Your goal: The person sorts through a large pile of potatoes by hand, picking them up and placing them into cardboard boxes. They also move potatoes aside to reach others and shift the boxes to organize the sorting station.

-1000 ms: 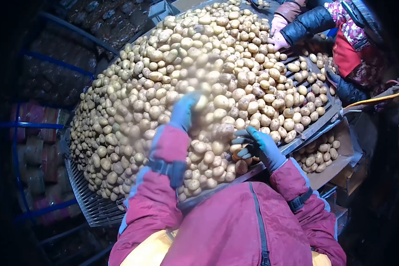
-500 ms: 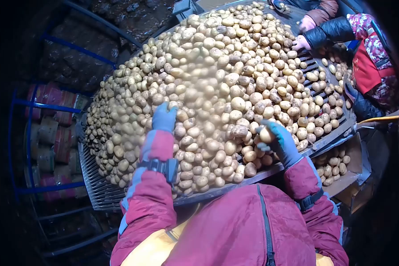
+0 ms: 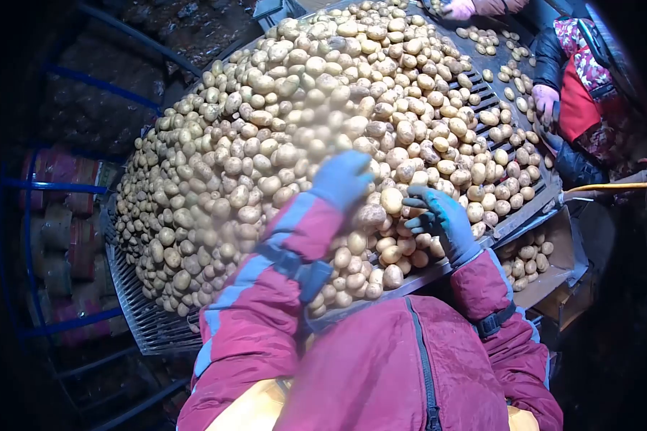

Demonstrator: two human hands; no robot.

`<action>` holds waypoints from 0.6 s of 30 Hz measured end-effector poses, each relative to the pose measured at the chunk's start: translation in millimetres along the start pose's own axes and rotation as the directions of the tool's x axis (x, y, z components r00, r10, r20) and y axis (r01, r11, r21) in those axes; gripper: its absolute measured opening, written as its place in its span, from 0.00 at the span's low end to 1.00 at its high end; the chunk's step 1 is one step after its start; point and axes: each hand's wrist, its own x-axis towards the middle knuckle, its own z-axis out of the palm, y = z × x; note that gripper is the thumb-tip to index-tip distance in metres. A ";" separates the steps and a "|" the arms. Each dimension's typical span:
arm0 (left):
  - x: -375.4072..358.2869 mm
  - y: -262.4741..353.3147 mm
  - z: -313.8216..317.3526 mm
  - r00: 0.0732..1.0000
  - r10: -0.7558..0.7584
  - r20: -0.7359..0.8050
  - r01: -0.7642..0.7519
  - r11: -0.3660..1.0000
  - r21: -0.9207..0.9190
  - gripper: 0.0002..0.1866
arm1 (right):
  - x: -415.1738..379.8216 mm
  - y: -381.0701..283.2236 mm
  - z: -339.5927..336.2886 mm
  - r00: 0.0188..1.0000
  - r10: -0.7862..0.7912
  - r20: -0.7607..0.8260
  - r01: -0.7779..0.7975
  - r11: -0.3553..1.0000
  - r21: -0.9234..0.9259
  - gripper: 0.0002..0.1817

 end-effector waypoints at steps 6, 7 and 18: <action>25.5 21.9 28.5 0.986 -0.158 0.056 0.147 0.976 0.163 0.28 | -10.9 13.0 -4.9 0.998 0.063 -0.004 -0.063 0.998 0.022 0.25; 27.3 20.2 25.4 0.976 -0.214 0.033 0.212 0.976 0.057 0.27 | -12.5 16.8 -8.4 0.998 0.066 0.019 -0.067 0.997 0.032 0.25; -62.7 76.0 -5.0 0.976 -0.065 0.206 0.176 0.793 -0.583 0.28 | -2.0 45.6 5.5 0.956 0.224 0.190 -0.274 0.911 0.307 0.27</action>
